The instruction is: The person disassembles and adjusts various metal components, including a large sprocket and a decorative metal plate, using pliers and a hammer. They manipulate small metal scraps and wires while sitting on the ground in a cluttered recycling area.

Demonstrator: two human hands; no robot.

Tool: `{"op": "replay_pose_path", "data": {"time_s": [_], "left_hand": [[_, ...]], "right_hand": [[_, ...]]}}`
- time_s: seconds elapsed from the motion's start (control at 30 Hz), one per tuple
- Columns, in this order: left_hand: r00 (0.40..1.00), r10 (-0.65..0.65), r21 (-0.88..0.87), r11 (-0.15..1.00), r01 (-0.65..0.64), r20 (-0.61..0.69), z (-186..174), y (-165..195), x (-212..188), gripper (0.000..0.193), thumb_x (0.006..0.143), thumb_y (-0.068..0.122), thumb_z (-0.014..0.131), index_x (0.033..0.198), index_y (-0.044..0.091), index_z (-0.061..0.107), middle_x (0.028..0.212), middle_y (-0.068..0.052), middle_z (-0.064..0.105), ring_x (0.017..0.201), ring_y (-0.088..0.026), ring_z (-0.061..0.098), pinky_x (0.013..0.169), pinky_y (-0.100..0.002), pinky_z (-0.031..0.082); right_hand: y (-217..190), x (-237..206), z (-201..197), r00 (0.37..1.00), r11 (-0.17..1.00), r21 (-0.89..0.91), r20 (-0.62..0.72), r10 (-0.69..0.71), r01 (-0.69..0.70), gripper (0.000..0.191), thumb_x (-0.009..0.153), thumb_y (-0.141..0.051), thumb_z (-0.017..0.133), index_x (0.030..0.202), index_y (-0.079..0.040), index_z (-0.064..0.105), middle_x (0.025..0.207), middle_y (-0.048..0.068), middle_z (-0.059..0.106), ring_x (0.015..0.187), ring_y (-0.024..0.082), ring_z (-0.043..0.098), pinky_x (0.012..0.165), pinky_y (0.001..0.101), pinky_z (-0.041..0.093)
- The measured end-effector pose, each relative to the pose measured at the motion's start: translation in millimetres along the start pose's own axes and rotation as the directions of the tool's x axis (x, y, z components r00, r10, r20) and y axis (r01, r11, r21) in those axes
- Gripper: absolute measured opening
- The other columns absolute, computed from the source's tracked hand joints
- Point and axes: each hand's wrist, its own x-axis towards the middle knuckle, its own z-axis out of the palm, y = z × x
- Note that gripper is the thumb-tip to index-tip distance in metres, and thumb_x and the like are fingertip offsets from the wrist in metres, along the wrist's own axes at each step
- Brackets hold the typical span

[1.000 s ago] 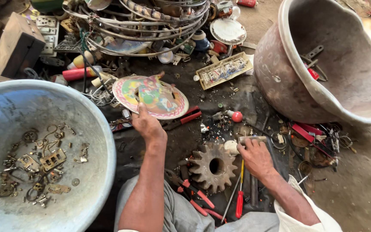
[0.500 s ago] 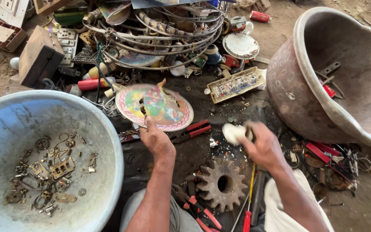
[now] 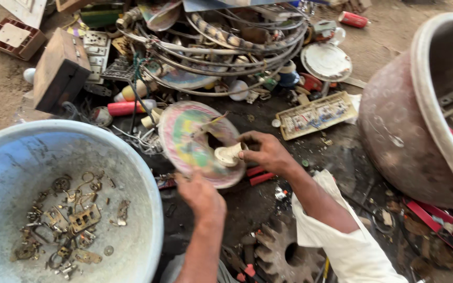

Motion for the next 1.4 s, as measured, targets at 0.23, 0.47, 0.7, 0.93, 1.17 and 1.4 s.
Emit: {"op": "replay_pose_path", "data": {"time_s": [0.23,0.47,0.7,0.93,1.17,1.4], "left_hand": [[0.975,-0.214,-0.094,0.971,0.219,0.066,16.8,0.8,-17.5,0.04,0.093,-0.006,0.05,0.134,-0.008,0.053,0.123,-0.018,0.066,0.106,-0.026,0.065,0.093,-0.036,0.053],[0.934,-0.349,-0.178,0.926,0.332,-0.075,9.4,0.4,-3.0,0.048,0.09,-0.005,0.047,0.138,-0.003,0.046,0.119,-0.019,0.065,0.101,-0.028,0.068,0.088,-0.042,0.057],[0.993,-0.111,-0.097,0.989,0.108,-0.034,13.5,1.7,7.1,0.044,0.1,-0.001,0.052,0.144,-0.008,0.05,0.113,-0.02,0.058,0.095,-0.029,0.057,0.083,-0.044,0.051],[0.866,0.45,0.681,0.566,-0.465,0.217,27.7,38.0,-34.1,0.06,0.097,0.018,0.065,0.147,-0.007,0.043,0.147,-0.04,0.033,0.125,-0.04,0.048,0.09,-0.039,0.057],[0.756,-0.075,0.553,0.729,-0.403,0.65,37.4,35.8,-74.8,0.038,0.089,0.035,0.07,0.103,0.0,0.072,0.099,-0.018,0.073,0.092,-0.027,0.07,0.081,-0.041,0.056],[0.724,-0.263,0.599,0.76,-0.252,0.638,35.5,12.0,-91.1,0.036,0.09,0.034,0.068,0.096,0.0,0.071,0.085,-0.015,0.074,0.078,-0.025,0.07,0.073,-0.039,0.055]], "right_hand": [[19.2,-5.4,11.3,0.964,0.971,0.138,-0.21,-0.163,0.194,0.042,0.09,-0.004,0.073,0.129,0.001,0.06,0.112,0.008,0.071,0.1,0.012,0.069,0.09,0.0275,0.059],[6.5,5.2,16.3,0.94,0.918,0.359,-0.339,-0.037,0.166,0.034,0.089,-0.002,0.066,0.122,0.001,0.062,0.105,0.011,0.072,0.086,0.019,0.072,0.076,0.0343,0.063],[-3.6,-24.1,16.2,0.973,0.63,0.776,-0.176,0.15,0.043,0.035,0.104,-0.033,0.054,0.107,-0.003,0.071,0.08,0.012,0.072,0.059,0.024,0.066,0.056,0.0383,0.056],[6.8,-76.0,25.2,0.918,0.589,0.804,-0.291,0.27,0.082,0.031,0.108,-0.033,0.054,0.105,-0.005,0.067,0.086,0.007,0.071,0.069,0.021,0.067,0.06,0.0396,0.055],[41.3,-144.9,43.3,0.857,0.882,0.452,-0.499,0.127,0.132,0.024,0.098,-0.017,0.066,0.116,-0.001,0.065,0.098,0.005,0.071,0.082,0.013,0.065,0.072,0.0293,0.056],[27.5,-189.1,43.2,0.842,0.979,0.07,-0.524,-0.126,0.191,0.036,0.094,-0.009,0.071,0.126,-0.001,0.059,0.108,0.006,0.069,0.094,0.011,0.064,0.081,0.0261,0.054]]}}
